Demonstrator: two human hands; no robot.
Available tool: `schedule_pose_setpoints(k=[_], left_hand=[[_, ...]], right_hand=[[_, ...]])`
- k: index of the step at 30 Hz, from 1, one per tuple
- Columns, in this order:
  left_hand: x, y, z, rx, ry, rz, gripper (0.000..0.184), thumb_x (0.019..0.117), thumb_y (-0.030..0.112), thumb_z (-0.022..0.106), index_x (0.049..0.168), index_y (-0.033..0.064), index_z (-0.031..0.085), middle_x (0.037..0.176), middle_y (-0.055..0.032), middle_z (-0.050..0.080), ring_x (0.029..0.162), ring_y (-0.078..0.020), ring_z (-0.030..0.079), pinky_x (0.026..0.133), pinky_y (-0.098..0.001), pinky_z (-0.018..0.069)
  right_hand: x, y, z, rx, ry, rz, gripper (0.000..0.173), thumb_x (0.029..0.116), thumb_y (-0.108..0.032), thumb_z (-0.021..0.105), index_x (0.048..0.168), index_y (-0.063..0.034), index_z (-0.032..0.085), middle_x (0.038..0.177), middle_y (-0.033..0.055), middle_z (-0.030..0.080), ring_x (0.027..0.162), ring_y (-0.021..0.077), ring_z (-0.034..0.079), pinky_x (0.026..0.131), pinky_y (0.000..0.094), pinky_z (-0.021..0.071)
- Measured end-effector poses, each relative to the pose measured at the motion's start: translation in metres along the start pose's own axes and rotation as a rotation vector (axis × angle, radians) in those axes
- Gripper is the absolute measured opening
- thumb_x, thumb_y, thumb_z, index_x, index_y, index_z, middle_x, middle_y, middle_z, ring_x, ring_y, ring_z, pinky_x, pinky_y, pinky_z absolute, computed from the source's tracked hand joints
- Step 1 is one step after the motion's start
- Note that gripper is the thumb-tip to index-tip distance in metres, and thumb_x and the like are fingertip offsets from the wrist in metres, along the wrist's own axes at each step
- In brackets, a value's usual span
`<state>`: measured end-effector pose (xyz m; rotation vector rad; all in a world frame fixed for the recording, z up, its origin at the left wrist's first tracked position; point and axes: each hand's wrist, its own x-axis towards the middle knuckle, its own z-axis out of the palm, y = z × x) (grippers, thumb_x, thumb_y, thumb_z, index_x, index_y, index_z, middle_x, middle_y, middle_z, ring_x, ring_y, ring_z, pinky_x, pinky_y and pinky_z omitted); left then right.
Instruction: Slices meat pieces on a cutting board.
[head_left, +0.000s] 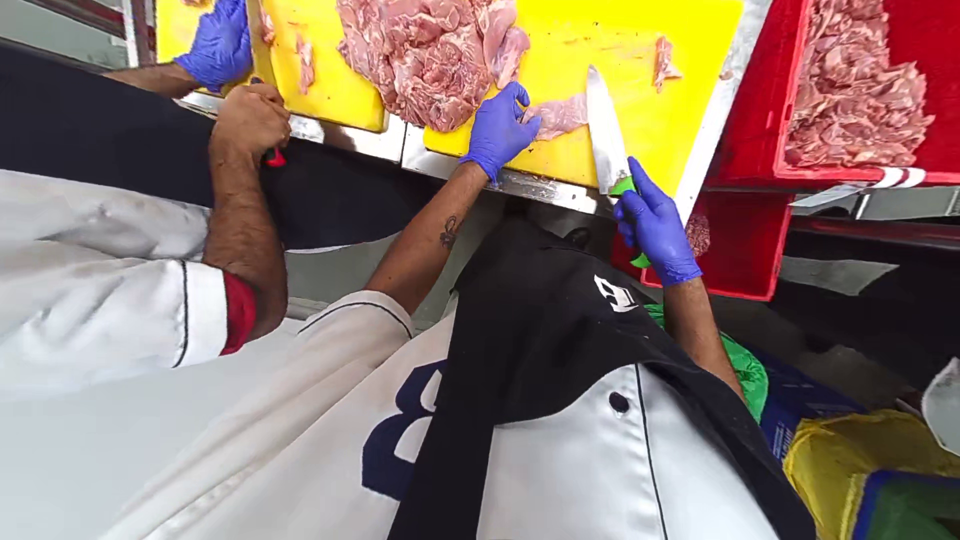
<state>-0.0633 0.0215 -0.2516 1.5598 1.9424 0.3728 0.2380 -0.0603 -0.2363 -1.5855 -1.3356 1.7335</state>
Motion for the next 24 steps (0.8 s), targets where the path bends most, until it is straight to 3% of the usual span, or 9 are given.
schedule_pose_setpoints(k=[2,4,6,8,10,12,16,20,24], left_hand=[[0.004,0.008,-0.007,0.088,-0.013,-0.013,0.045,0.0890,0.037,0.072,0.127,0.0144,0.064,0.100,-0.0069,0.073,0.096,-0.0281,0.071,0.084,-0.0559,0.0571],[0.004,0.017,-0.009,0.171,0.039,0.133,0.042,0.0893,0.029,0.071,0.128,0.0152,0.065,0.121,-0.0073,0.070,0.117,-0.0290,0.065,0.098,-0.0537,0.0536],[0.013,0.026,0.000,0.145,0.145,0.426,0.025,0.0921,0.021,0.067,0.115,0.0128,0.073,0.121,-0.0082,0.071,0.120,-0.0283,0.064,0.103,-0.0483,0.0513],[0.022,0.037,0.017,0.108,0.100,0.590,0.019,0.0957,0.019,0.062,0.107,0.0103,0.075,0.115,-0.0089,0.072,0.116,-0.0283,0.065,0.101,-0.0460,0.0521],[0.028,0.039,0.032,0.125,0.011,0.610,0.021,0.0995,0.019,0.060,0.107,0.0080,0.075,0.115,-0.0111,0.072,0.115,-0.0293,0.066,0.102,-0.0449,0.0521],[0.032,0.036,0.039,0.124,0.023,0.609,0.022,0.1005,0.020,0.059,0.106,0.0073,0.076,0.112,-0.0115,0.072,0.112,-0.0290,0.067,0.100,-0.0432,0.0531],[0.031,0.027,0.045,0.111,0.107,0.637,0.020,0.0990,0.017,0.059,0.102,0.0058,0.075,0.108,-0.0118,0.073,0.109,-0.0292,0.068,0.098,-0.0424,0.0540],[0.027,0.031,0.041,0.127,0.063,0.627,0.021,0.0978,0.016,0.060,0.105,0.0047,0.076,0.113,-0.0136,0.073,0.113,-0.0307,0.067,0.102,-0.0439,0.0526],[0.035,0.015,0.026,-0.040,0.111,0.551,0.018,0.0957,0.017,0.065,0.104,0.0059,0.077,0.109,-0.0098,0.075,0.107,-0.0224,0.071,0.100,-0.0396,0.0549]], right_hand=[[0.001,0.012,-0.009,0.014,0.103,0.017,0.052,0.1108,-0.025,0.042,0.162,-0.0300,0.033,0.080,0.0033,0.062,0.049,0.0129,0.051,0.043,0.0280,0.0471],[-0.005,0.007,-0.011,-0.193,0.177,-0.032,0.053,0.1106,-0.026,0.041,0.162,-0.0286,0.032,0.082,0.0040,0.063,0.050,0.0135,0.053,0.045,0.0313,0.0500],[-0.011,-0.012,-0.007,-0.533,0.217,-0.117,0.052,0.1102,-0.028,0.040,0.162,-0.0283,0.033,0.085,0.0082,0.067,0.059,0.0192,0.060,0.056,0.0414,0.0541],[-0.022,-0.026,0.004,-0.806,0.200,-0.182,0.053,0.1092,-0.025,0.039,0.162,-0.0275,0.034,0.088,0.0159,0.070,0.073,0.0319,0.067,0.068,0.0553,0.0543],[-0.031,-0.027,0.014,-0.972,0.167,-0.199,0.054,0.1086,-0.025,0.037,0.162,-0.0279,0.033,0.088,0.0173,0.071,0.077,0.0377,0.070,0.068,0.0593,0.0544],[-0.034,-0.025,0.016,-1.037,0.147,-0.186,0.053,0.1085,-0.026,0.034,0.162,-0.0290,0.034,0.088,0.0155,0.071,0.078,0.0369,0.070,0.067,0.0571,0.0546],[-0.001,-0.041,0.027,-0.970,0.103,-0.171,0.055,0.1084,-0.023,0.037,0.163,-0.0292,0.031,0.088,0.0164,0.070,0.079,0.0378,0.070,0.068,0.0588,0.0550],[0.059,-0.066,0.048,-0.897,0.123,-0.226,0.057,0.1081,-0.018,0.039,0.164,-0.0264,0.028,0.086,0.0189,0.070,0.073,0.0398,0.069,0.060,0.0594,0.0535],[0.033,-0.041,0.030,-0.875,0.094,-0.205,0.056,0.1090,-0.023,0.038,0.163,-0.0308,0.028,0.086,0.0169,0.070,0.075,0.0379,0.069,0.066,0.0598,0.0542]])
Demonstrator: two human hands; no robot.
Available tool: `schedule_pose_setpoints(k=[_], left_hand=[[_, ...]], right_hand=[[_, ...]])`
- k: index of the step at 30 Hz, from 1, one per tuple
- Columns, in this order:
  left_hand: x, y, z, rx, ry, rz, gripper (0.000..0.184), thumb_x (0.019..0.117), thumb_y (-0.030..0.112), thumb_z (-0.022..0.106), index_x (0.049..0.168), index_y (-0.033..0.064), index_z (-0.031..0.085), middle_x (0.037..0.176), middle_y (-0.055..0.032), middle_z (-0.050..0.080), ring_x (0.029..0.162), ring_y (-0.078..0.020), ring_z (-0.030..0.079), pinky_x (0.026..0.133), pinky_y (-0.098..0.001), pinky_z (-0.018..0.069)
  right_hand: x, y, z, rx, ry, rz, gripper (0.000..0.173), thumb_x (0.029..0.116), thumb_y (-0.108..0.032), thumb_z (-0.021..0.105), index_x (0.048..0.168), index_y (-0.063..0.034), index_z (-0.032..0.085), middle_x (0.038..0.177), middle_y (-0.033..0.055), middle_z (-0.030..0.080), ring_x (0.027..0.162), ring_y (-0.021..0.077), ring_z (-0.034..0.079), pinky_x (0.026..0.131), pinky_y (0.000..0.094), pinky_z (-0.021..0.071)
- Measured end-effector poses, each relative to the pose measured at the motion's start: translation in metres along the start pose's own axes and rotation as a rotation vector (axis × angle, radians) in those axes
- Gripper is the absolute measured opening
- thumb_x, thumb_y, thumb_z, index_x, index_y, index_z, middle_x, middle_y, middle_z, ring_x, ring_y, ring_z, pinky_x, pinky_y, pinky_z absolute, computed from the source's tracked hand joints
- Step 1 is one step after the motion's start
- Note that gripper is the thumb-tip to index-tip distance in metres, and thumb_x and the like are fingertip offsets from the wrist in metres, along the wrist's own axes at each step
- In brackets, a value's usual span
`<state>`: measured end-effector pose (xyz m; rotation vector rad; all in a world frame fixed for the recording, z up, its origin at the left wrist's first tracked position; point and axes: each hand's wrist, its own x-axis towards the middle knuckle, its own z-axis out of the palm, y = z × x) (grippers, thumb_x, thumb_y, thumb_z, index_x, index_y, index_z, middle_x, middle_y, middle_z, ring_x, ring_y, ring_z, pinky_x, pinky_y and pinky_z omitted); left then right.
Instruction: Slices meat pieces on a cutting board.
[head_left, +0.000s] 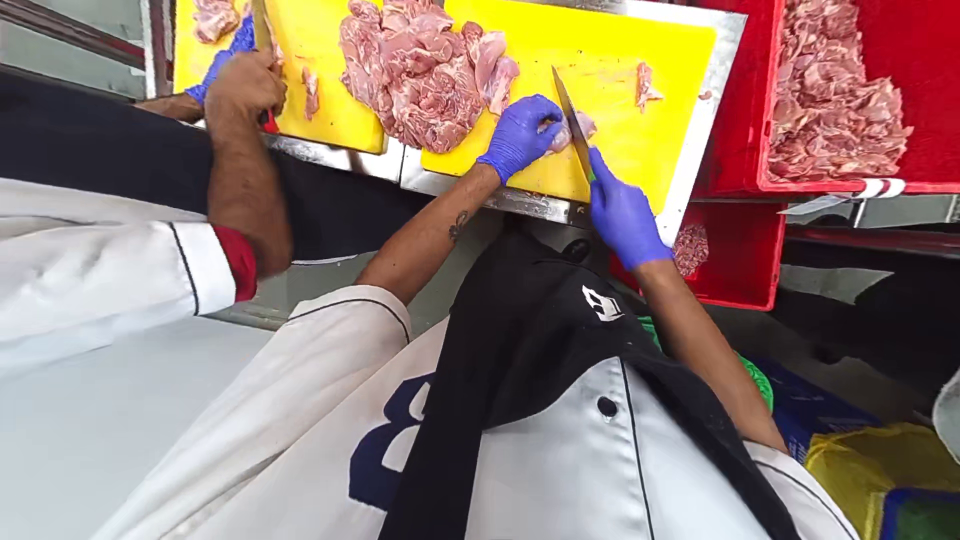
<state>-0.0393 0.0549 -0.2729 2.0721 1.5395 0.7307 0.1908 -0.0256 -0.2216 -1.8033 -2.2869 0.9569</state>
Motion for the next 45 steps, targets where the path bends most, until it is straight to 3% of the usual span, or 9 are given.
schedule_pose_setpoints(k=[2,9,16,18,21,29,35,41,45], left_hand=[[-0.002,-0.011,-0.014,-0.075,0.115,-0.018,0.018,0.0940,0.014,0.066,0.105,0.0027,0.074,0.105,-0.0116,0.074,0.099,-0.0211,0.071,0.092,-0.0365,0.0580],[-0.019,-0.012,-0.011,0.091,-0.104,0.167,0.018,0.0979,0.016,0.061,0.103,0.0047,0.075,0.109,-0.0145,0.071,0.111,-0.0316,0.066,0.101,-0.0434,0.0515],[-0.017,-0.010,-0.007,0.089,-0.091,0.152,0.018,0.0964,0.015,0.062,0.101,0.0043,0.075,0.109,-0.0143,0.073,0.112,-0.0323,0.066,0.101,-0.0439,0.0509],[-0.021,-0.019,-0.014,-0.002,-0.019,0.082,0.016,0.0957,0.014,0.066,0.103,0.0042,0.076,0.110,-0.0126,0.074,0.112,-0.0263,0.068,0.103,-0.0402,0.0528],[-0.028,-0.037,-0.027,-0.114,0.144,-0.079,0.019,0.0932,0.012,0.070,0.109,0.0011,0.072,0.109,-0.0134,0.072,0.099,-0.0210,0.071,0.090,-0.0347,0.0590],[-0.040,-0.026,-0.019,0.063,0.027,0.052,0.016,0.0959,0.014,0.063,0.101,0.0049,0.075,0.106,-0.0116,0.074,0.109,-0.0272,0.068,0.102,-0.0409,0.0522],[-0.038,-0.025,-0.016,0.100,0.037,0.023,0.018,0.0960,0.015,0.062,0.101,0.0047,0.076,0.109,-0.0125,0.074,0.112,-0.0274,0.068,0.103,-0.0403,0.0522],[-0.035,-0.034,-0.029,-0.047,0.174,-0.149,0.019,0.0977,0.014,0.063,0.107,0.0022,0.075,0.105,-0.0123,0.075,0.098,-0.0206,0.072,0.091,-0.0370,0.0596],[-0.027,-0.019,-0.043,0.158,-0.155,-0.244,0.039,0.0931,0.034,0.068,0.123,0.0093,0.071,0.131,-0.0135,0.064,0.126,-0.0297,0.059,0.108,-0.0485,0.0486]], right_hand=[[-0.028,0.021,0.001,0.026,-0.004,0.003,0.054,0.1092,-0.026,0.039,0.162,-0.0317,0.031,0.087,0.0165,0.070,0.076,0.0359,0.068,0.070,0.0587,0.0543],[-0.061,-0.016,0.001,-0.171,-0.032,-0.020,0.053,0.1086,-0.025,0.032,0.162,-0.0263,0.034,0.090,0.0157,0.071,0.079,0.0369,0.071,0.067,0.0557,0.0553],[0.017,-0.047,0.011,-0.122,0.000,-0.011,0.058,0.1082,-0.019,0.039,0.164,-0.0269,0.024,0.078,0.0180,0.067,0.065,0.0397,0.067,0.052,0.0566,0.0521],[0.009,-0.037,0.012,-0.104,-0.015,-0.023,0.058,0.1086,-0.020,0.038,0.164,-0.0285,0.025,0.080,0.0175,0.068,0.069,0.0393,0.068,0.056,0.0577,0.0532],[-0.024,0.002,0.010,-0.024,-0.046,-0.038,0.054,0.1097,-0.026,0.037,0.163,-0.0298,0.030,0.089,0.0180,0.071,0.079,0.0380,0.069,0.072,0.0598,0.0545],[-0.053,-0.023,-0.002,-0.267,-0.065,-0.097,0.053,0.1088,-0.025,0.032,0.161,-0.0302,0.034,0.089,0.0169,0.069,0.074,0.0386,0.069,0.061,0.0565,0.0537],[0.030,-0.050,0.022,-0.150,-0.038,-0.119,0.059,0.1065,-0.019,0.041,0.163,-0.0299,0.028,0.084,0.0178,0.069,0.075,0.0404,0.069,0.061,0.0591,0.0538],[-0.019,-0.004,0.008,-0.065,-0.131,-0.140,0.053,0.1101,-0.030,0.033,0.163,-0.0308,0.030,0.091,0.0165,0.071,0.081,0.0375,0.070,0.073,0.0592,0.0548],[-0.044,0.031,-0.002,-0.030,-0.086,-0.117,0.051,0.1097,-0.031,0.034,0.161,-0.0305,0.036,0.088,0.0164,0.072,0.075,0.0352,0.069,0.070,0.0587,0.0542]])
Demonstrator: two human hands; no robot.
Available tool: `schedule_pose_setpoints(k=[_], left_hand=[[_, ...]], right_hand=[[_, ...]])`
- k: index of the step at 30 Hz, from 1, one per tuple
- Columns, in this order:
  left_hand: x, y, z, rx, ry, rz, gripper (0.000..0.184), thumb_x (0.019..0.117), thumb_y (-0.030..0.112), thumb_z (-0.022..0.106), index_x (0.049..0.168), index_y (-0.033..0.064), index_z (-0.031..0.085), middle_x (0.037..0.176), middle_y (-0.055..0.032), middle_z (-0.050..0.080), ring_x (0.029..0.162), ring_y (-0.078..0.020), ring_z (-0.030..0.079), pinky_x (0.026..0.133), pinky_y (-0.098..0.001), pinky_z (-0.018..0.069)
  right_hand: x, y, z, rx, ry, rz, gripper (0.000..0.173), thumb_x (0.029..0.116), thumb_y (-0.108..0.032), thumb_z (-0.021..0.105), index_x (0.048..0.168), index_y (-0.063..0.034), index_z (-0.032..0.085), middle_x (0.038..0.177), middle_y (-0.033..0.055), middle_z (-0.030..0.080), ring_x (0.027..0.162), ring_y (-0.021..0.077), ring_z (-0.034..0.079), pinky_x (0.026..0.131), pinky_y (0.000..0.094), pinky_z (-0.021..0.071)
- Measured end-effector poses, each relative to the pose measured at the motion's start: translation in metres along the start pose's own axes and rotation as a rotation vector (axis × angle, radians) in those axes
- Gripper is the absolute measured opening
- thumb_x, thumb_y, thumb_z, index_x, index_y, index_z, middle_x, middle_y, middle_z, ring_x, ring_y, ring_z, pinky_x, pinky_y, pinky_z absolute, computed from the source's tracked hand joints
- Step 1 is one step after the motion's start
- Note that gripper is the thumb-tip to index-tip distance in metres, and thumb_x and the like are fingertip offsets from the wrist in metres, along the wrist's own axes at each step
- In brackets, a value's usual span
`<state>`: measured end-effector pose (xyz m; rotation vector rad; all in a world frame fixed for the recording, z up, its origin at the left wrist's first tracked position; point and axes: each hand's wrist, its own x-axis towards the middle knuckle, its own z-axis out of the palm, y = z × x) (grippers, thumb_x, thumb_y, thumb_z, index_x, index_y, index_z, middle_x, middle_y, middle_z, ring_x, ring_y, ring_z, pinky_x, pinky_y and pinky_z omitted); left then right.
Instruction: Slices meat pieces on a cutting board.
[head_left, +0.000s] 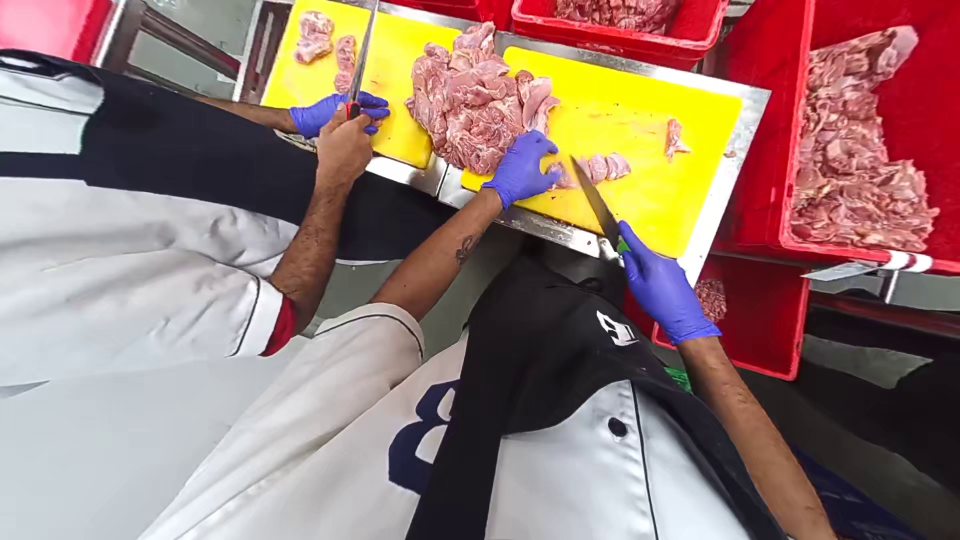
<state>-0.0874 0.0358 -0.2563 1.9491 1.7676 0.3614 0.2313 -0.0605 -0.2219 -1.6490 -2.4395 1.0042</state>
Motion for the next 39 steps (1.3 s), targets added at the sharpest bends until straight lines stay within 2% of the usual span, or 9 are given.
schedule_pose_setpoints(k=[3,6,9,17,23,26,29,32,39], left_hand=[[0.007,0.018,-0.007,0.120,-0.235,0.042,0.027,0.0896,0.032,0.070,0.105,0.0097,0.073,0.113,-0.0135,0.070,0.113,-0.0332,0.065,0.096,-0.0554,0.0530],[0.011,0.022,-0.007,-0.131,-0.282,0.002,0.026,0.0882,0.019,0.073,0.106,0.0016,0.067,0.095,-0.0152,0.070,0.091,-0.0301,0.068,0.085,-0.0524,0.0550],[0.002,0.020,-0.005,-0.250,-0.215,-0.101,0.039,0.0886,0.019,0.074,0.124,0.0046,0.066,0.094,-0.0130,0.072,0.085,-0.0269,0.070,0.083,-0.0500,0.0582],[-0.005,0.015,-0.001,-0.164,-0.135,-0.100,0.024,0.0867,0.021,0.072,0.106,0.0075,0.074,0.087,-0.0091,0.073,0.082,-0.0239,0.070,0.079,-0.0496,0.0573],[-0.020,-0.002,-0.008,-0.145,-0.032,-0.222,0.024,0.0910,0.027,0.070,0.102,0.0058,0.074,0.087,-0.0109,0.073,0.084,-0.0259,0.070,0.082,-0.0505,0.0568],[-0.030,-0.005,-0.009,-0.045,0.023,-0.208,0.030,0.0941,0.034,0.068,0.104,0.0062,0.072,0.094,-0.0120,0.073,0.091,-0.0285,0.071,0.086,-0.0520,0.0575],[-0.034,-0.007,0.003,-0.077,0.152,0.065,0.023,0.0938,0.020,0.067,0.109,0.0043,0.073,0.112,-0.0129,0.072,0.102,-0.0246,0.070,0.094,-0.0422,0.0582],[-0.039,-0.007,0.013,-0.047,0.185,0.182,0.014,0.0922,0.016,0.068,0.099,0.0066,0.075,0.107,-0.0102,0.072,0.106,-0.0237,0.069,0.098,-0.0410,0.0555],[-0.041,-0.009,0.017,0.061,0.138,0.179,0.025,0.0884,0.028,0.071,0.103,0.0081,0.075,0.112,-0.0108,0.071,0.111,-0.0265,0.066,0.099,-0.0424,0.0545]], right_hand=[[0.009,-0.003,0.003,0.051,0.043,0.049,0.051,0.1097,-0.031,0.035,0.161,-0.0312,0.036,0.090,0.0168,0.072,0.077,0.0342,0.069,0.073,0.0576,0.0541],[0.012,-0.011,0.009,0.048,0.055,0.060,0.051,0.1098,-0.029,0.035,0.161,-0.0293,0.035,0.090,0.0164,0.072,0.077,0.0343,0.069,0.074,0.0567,0.0543],[0.012,-0.024,0.002,0.012,0.055,0.049,0.052,0.1094,-0.028,0.034,0.161,-0.0269,0.035,0.090,0.0169,0.071,0.079,0.0354,0.069,0.074,0.0570,0.0543],[0.033,-0.047,0.008,-0.124,0.014,0.077,0.056,0.1089,-0.025,0.034,0.163,-0.0325,0.026,0.092,0.0182,0.071,0.084,0.0407,0.071,0.070,0.0601,0.0547],[-0.048,-0.016,0.000,-0.120,-0.045,0.075,0.054,0.1096,-0.029,0.033,0.163,-0.0289,0.030,0.087,0.0176,0.071,0.076,0.0401,0.070,0.067,0.0601,0.0543],[-0.037,-0.032,-0.010,-0.078,0.013,0.008,0.054,0.1089,-0.027,0.033,0.163,-0.0257,0.032,0.081,0.0154,0.070,0.071,0.0364,0.068,0.064,0.0578,0.0538],[-0.021,-0.053,-0.006,-0.094,-0.018,-0.029,0.054,0.1090,-0.027,0.032,0.163,-0.0265,0.031,0.083,0.0147,0.070,0.073,0.0363,0.069,0.065,0.0564,0.0546],[-0.001,-0.066,0.006,-0.114,-0.076,-0.038,0.054,0.1091,-0.026,0.029,0.163,-0.0269,0.029,0.086,0.0149,0.070,0.077,0.0373,0.070,0.066,0.0567,0.0548],[0.052,-0.083,0.022,-0.136,-0.063,-0.015,0.055,0.1085,-0.025,0.031,0.163,-0.0296,0.027,0.092,0.0169,0.071,0.083,0.0401,0.071,0.069,0.0589,0.0553]])
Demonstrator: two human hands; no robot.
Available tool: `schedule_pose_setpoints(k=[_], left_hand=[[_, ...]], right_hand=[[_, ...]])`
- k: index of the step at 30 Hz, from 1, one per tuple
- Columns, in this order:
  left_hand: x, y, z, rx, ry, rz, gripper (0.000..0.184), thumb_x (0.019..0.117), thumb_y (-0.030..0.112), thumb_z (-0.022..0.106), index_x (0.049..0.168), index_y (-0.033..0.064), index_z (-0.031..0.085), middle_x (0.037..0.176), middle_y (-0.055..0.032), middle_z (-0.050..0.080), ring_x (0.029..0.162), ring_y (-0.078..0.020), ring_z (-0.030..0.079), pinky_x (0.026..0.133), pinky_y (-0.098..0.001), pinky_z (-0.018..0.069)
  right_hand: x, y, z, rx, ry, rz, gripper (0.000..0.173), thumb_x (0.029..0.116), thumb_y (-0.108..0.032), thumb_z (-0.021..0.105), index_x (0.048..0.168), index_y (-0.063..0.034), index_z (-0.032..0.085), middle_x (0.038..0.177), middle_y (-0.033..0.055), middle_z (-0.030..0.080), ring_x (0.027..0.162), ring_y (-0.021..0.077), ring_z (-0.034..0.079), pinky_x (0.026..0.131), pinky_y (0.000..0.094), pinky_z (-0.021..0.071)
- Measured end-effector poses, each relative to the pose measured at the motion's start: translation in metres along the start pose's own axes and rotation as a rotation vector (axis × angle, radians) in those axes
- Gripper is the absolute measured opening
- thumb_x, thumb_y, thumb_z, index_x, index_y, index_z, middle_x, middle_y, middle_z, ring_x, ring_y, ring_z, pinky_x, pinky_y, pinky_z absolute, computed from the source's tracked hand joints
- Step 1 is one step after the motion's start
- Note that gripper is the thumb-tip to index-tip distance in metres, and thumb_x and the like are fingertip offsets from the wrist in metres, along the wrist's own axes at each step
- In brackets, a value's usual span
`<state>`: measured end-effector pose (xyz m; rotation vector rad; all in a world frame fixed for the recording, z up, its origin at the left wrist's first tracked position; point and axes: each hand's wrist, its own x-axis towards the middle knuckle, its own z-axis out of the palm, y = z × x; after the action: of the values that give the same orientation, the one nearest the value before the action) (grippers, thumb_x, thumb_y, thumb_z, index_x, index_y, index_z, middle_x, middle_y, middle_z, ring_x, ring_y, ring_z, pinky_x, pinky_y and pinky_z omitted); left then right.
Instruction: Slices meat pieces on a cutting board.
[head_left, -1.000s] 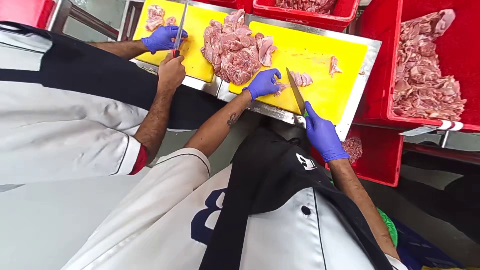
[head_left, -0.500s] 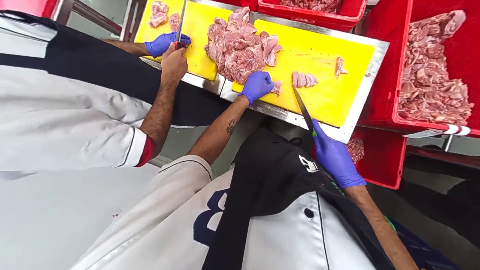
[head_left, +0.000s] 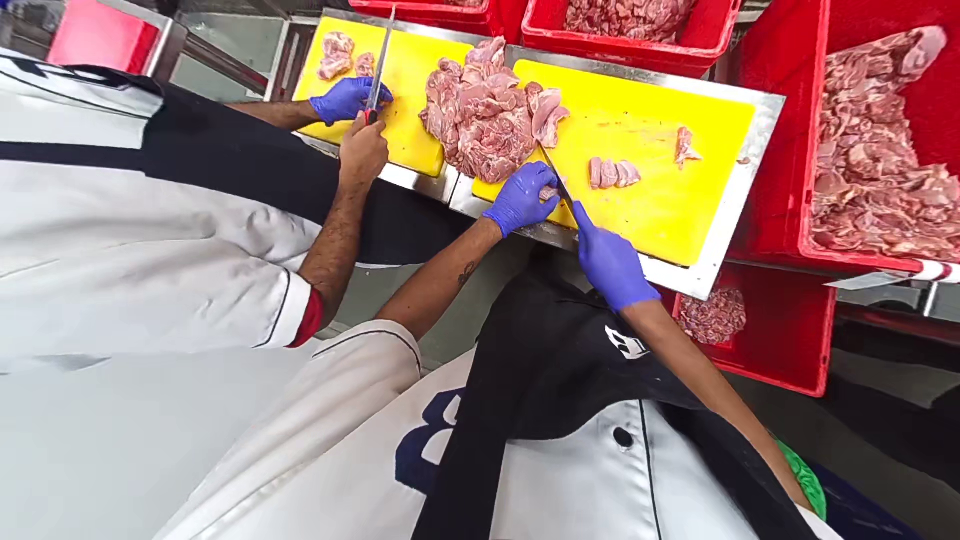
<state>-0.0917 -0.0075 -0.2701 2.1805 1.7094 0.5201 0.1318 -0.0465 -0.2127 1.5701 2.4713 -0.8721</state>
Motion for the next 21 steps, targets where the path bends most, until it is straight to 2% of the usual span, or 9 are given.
schedule_pose_setpoints(k=[3,5,9,10,12,14,16,18,21], left_hand=[[0.003,0.002,-0.002,0.024,0.003,-0.051,0.023,0.0895,0.025,0.071,0.103,0.0068,0.072,0.111,-0.0120,0.071,0.110,-0.0275,0.067,0.098,-0.0435,0.0553],[0.008,0.008,-0.010,0.019,0.006,-0.171,0.021,0.0896,0.019,0.071,0.106,0.0056,0.069,0.108,-0.0139,0.070,0.105,-0.0294,0.069,0.092,-0.0478,0.0576],[0.021,0.016,-0.026,-0.149,0.019,-0.388,0.031,0.0861,0.014,0.073,0.116,0.0073,0.066,0.102,-0.0158,0.072,0.090,-0.0320,0.072,0.079,-0.0537,0.0602],[0.029,0.018,-0.029,-0.234,0.032,-0.429,0.030,0.0879,0.015,0.072,0.117,0.0080,0.067,0.105,-0.0149,0.073,0.091,-0.0301,0.072,0.079,-0.0522,0.0607],[0.058,0.021,-0.029,-0.325,0.003,-0.476,0.035,0.0921,0.017,0.066,0.125,0.0066,0.068,0.115,-0.0138,0.073,0.104,-0.0270,0.072,0.092,-0.0492,0.0591],[0.080,0.033,-0.012,-0.302,-0.090,-0.458,0.041,0.0956,0.021,0.063,0.133,0.0061,0.065,0.124,-0.0157,0.071,0.116,-0.0291,0.069,0.102,-0.0518,0.0548],[0.089,0.062,0.010,-0.289,-0.183,-0.398,0.050,0.0965,0.030,0.066,0.138,0.0036,0.062,0.131,-0.0213,0.065,0.123,-0.0346,0.064,0.106,-0.0551,0.0514],[0.100,0.092,0.021,-0.179,-0.246,-0.299,0.056,0.0962,0.039,0.065,0.140,0.0055,0.061,0.138,-0.0222,0.060,0.129,-0.0364,0.059,0.108,-0.0547,0.0498],[0.104,0.121,0.044,-0.076,-0.289,-0.170,0.043,0.0899,0.020,0.070,0.132,0.0113,0.067,0.135,-0.0211,0.059,0.125,-0.0410,0.058,0.096,-0.0592,0.0562]], right_hand=[[-0.054,0.031,0.004,-0.020,-0.035,-0.004,0.055,0.1095,-0.027,0.030,0.164,-0.0313,0.026,0.087,0.0159,0.070,0.077,0.0398,0.070,0.064,0.0590,0.0547],[-0.081,0.050,0.001,-0.003,-0.065,-0.014,0.055,0.1092,-0.028,0.032,0.163,-0.0314,0.027,0.085,0.0159,0.070,0.076,0.0390,0.070,0.063,0.0591,0.0545],[-0.092,0.068,-0.025,0.199,-0.011,-0.045,0.052,0.1097,-0.031,0.035,0.161,-0.0290,0.035,0.081,0.0120,0.069,0.068,0.0292,0.066,0.064,0.0532,0.0546],[-0.095,0.072,-0.034,0.260,0.051,-0.040,0.051,0.1099,-0.031,0.036,0.161,-0.0286,0.036,0.080,0.0092,0.068,0.065,0.0240,0.064,0.062,0.0492,0.0548],[-0.102,0.080,-0.050,0.338,0.161,0.010,0.051,0.1099,-0.030,0.037,0.161,-0.0290,0.037,0.082,0.0056,0.067,0.063,0.0175,0.062,0.060,0.0433,0.0546],[-0.107,0.091,-0.057,0.407,0.253,0.070,0.051,0.1094,-0.031,0.038,0.160,-0.0275,0.039,0.080,0.0035,0.065,0.060,0.0146,0.058,0.056,0.0392,0.0526],[-0.108,0.102,-0.056,0.471,0.300,0.121,0.052,0.1085,-0.030,0.039,0.160,-0.0263,0.039,0.079,0.0045,0.065,0.057,0.0156,0.058,0.052,0.0402,0.0527],[-0.100,0.105,-0.055,0.524,0.349,0.135,0.052,0.1079,-0.029,0.040,0.160,-0.0249,0.040,0.080,0.0051,0.067,0.055,0.0167,0.059,0.051,0.0412,0.0542],[-0.098,0.108,-0.046,0.589,0.371,0.163,0.054,0.1072,-0.025,0.041,0.161,-0.0224,0.038,0.078,0.0053,0.066,0.053,0.0169,0.058,0.049,0.0408,0.0538]])
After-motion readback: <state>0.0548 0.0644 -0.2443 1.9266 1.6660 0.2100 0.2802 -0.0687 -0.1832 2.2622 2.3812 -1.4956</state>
